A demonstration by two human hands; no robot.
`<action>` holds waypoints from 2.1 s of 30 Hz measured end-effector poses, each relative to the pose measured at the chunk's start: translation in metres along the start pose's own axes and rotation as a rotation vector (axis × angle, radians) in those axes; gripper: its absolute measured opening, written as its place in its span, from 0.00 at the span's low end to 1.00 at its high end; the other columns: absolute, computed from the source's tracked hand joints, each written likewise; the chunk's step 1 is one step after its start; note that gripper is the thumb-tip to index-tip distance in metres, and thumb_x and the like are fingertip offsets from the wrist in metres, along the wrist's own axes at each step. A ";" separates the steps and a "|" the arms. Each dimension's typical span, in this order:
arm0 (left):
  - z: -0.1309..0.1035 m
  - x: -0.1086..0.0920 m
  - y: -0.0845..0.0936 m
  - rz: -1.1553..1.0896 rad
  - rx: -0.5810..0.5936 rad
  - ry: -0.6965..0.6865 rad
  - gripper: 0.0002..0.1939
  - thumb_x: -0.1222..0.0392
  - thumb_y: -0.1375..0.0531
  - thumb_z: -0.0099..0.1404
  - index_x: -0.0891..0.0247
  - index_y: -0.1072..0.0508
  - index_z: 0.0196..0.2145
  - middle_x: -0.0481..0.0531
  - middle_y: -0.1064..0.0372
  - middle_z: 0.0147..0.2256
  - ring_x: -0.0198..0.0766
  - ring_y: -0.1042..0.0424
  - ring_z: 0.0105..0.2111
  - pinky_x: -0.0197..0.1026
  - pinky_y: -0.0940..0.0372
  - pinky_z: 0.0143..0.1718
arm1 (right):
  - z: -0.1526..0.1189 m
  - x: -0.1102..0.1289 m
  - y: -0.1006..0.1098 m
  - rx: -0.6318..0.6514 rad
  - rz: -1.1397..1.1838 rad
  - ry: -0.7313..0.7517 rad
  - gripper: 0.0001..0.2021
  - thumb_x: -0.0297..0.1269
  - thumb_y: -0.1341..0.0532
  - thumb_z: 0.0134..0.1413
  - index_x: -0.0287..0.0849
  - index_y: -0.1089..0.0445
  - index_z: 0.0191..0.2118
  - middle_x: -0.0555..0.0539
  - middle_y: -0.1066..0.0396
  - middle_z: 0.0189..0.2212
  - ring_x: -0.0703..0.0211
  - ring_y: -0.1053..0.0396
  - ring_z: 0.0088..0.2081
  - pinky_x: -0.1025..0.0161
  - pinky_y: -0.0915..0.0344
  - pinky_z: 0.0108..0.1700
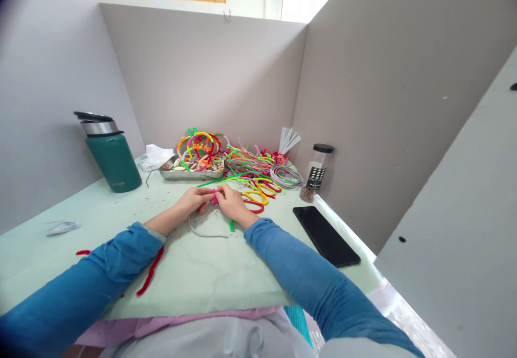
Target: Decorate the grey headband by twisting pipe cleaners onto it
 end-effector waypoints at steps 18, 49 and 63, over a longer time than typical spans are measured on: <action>0.000 -0.002 0.007 -0.002 -0.124 -0.002 0.30 0.62 0.42 0.57 0.67 0.40 0.57 0.50 0.28 0.29 0.23 0.46 0.11 0.31 0.46 0.11 | -0.001 0.005 0.000 -0.026 -0.041 0.062 0.11 0.37 0.45 0.56 0.42 0.35 0.44 0.46 0.29 0.39 0.59 0.32 0.41 0.62 0.40 0.42; 0.002 0.000 0.004 0.016 -0.058 0.008 0.15 0.52 0.39 0.52 0.68 0.28 0.31 0.47 0.32 0.24 0.24 0.45 0.12 0.31 0.46 0.12 | 0.001 -0.002 -0.003 -0.010 -0.039 0.029 0.07 0.31 0.46 0.53 0.42 0.33 0.36 0.50 0.29 0.29 0.62 0.35 0.31 0.66 0.42 0.33; 0.000 -0.005 0.005 -0.080 -0.084 -0.029 0.12 0.54 0.37 0.49 0.66 0.30 0.24 0.45 0.35 0.18 0.25 0.46 0.12 0.30 0.48 0.12 | 0.000 -0.002 -0.001 -0.036 0.016 -0.012 0.05 0.34 0.45 0.54 0.42 0.35 0.36 0.50 0.30 0.28 0.62 0.34 0.29 0.65 0.40 0.33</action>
Point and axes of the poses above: each hand's wrist, its own z-axis towards the middle knuckle, its own y-axis out of the back of the hand, x = y × z, the point moved 7 cm from there along z, towards the middle knuckle
